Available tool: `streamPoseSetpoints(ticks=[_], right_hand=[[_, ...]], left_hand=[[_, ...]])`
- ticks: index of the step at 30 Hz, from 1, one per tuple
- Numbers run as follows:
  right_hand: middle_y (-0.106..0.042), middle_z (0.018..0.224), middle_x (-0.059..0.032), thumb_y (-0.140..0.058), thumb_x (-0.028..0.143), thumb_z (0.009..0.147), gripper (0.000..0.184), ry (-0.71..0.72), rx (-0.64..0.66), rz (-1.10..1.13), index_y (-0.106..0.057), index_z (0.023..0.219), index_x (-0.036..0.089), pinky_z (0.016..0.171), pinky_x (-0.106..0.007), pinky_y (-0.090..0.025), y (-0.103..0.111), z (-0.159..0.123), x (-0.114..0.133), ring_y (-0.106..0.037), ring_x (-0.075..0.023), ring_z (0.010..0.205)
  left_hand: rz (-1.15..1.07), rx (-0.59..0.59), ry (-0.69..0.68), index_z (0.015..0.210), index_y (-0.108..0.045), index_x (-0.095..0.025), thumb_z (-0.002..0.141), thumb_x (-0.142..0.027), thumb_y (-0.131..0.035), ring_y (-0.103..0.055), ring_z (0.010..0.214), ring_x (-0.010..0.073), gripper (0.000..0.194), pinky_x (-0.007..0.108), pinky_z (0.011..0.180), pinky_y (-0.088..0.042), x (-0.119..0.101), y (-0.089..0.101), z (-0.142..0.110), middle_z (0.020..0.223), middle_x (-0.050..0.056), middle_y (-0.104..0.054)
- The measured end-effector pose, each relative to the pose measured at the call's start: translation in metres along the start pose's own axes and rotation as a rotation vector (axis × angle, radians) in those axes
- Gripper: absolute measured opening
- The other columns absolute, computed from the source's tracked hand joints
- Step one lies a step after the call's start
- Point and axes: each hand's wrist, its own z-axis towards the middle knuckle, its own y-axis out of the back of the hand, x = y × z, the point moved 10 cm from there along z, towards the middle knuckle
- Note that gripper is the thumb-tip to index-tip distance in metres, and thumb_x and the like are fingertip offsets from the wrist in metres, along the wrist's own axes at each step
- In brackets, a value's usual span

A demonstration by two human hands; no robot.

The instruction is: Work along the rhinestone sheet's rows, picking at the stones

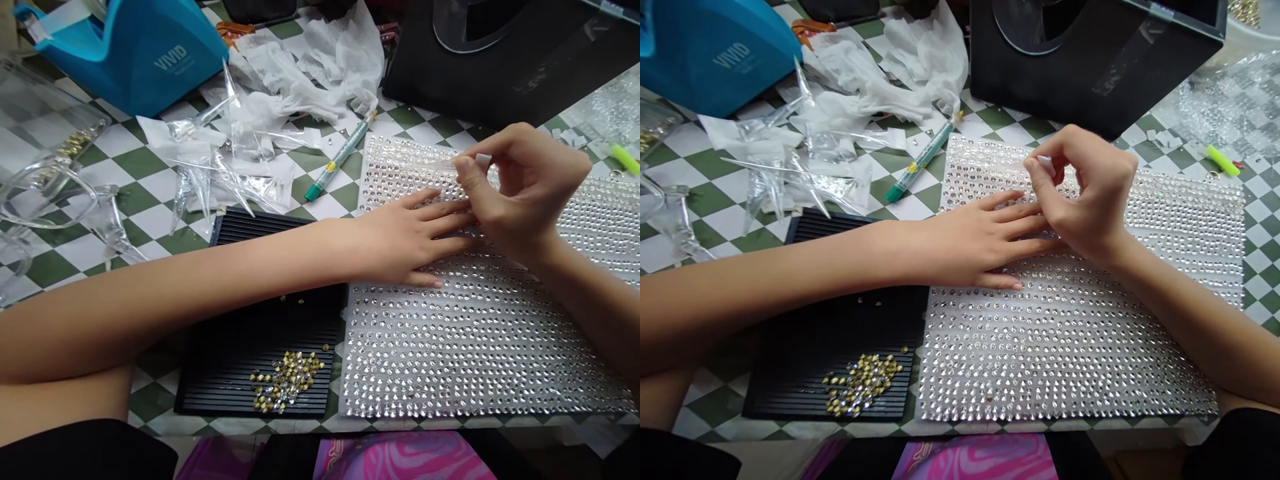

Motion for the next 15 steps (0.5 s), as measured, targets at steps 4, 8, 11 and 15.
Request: streamPoseSetpoints(ticks=[4,8,11,15], right_hand=[[-0.059,0.07,0.001,-0.065,0.014,0.09,0.014,0.028,0.02,0.044,-0.06,0.078,0.019,0.057,-0.029,-0.041,-0.004,0.004,0.004,-0.054,-0.0118,0.062],[-0.058,0.07,0.0025,-0.064,0.015,0.09,0.015,0.015,0.038,0.008,-0.059,0.077,0.02,0.057,-0.029,-0.043,-0.008,0.006,0.005,-0.055,-0.0114,0.061],[-0.059,0.069,0.0028,-0.064,0.014,0.089,0.015,0.005,0.036,-0.002,-0.06,0.076,0.021,0.056,-0.03,-0.043,-0.009,0.005,0.004,-0.054,-0.0115,0.06],[-0.059,0.068,0.0024,-0.066,0.013,0.087,0.013,0.03,0.045,0.003,-0.061,0.076,0.018,0.055,-0.028,-0.04,-0.011,0.004,0.005,-0.053,-0.0107,0.06]], left_hand=[[-0.009,-0.02,-0.007,0.164,-0.038,-0.014,0.102,-0.045,-0.058,-0.016,0.164,0.0314,0.072,0.053,0.132,-0.01,0.0,0.0,0.0,0.174,0.015,-0.025],[-0.022,0.004,-0.003,0.163,-0.038,-0.01,0.103,-0.044,-0.058,-0.016,0.163,0.0331,0.072,0.054,0.132,-0.008,0.0,0.0,0.001,0.174,0.018,-0.024],[-0.025,0.015,0.006,0.164,-0.038,-0.011,0.103,-0.045,-0.058,-0.016,0.164,0.0326,0.072,0.053,0.132,-0.007,0.0,0.001,0.001,0.174,0.017,-0.024],[-0.022,0.004,0.005,0.163,-0.039,-0.012,0.103,-0.044,-0.059,-0.016,0.163,0.0327,0.071,0.053,0.132,-0.007,0.0,0.001,0.001,0.174,0.017,-0.025]])
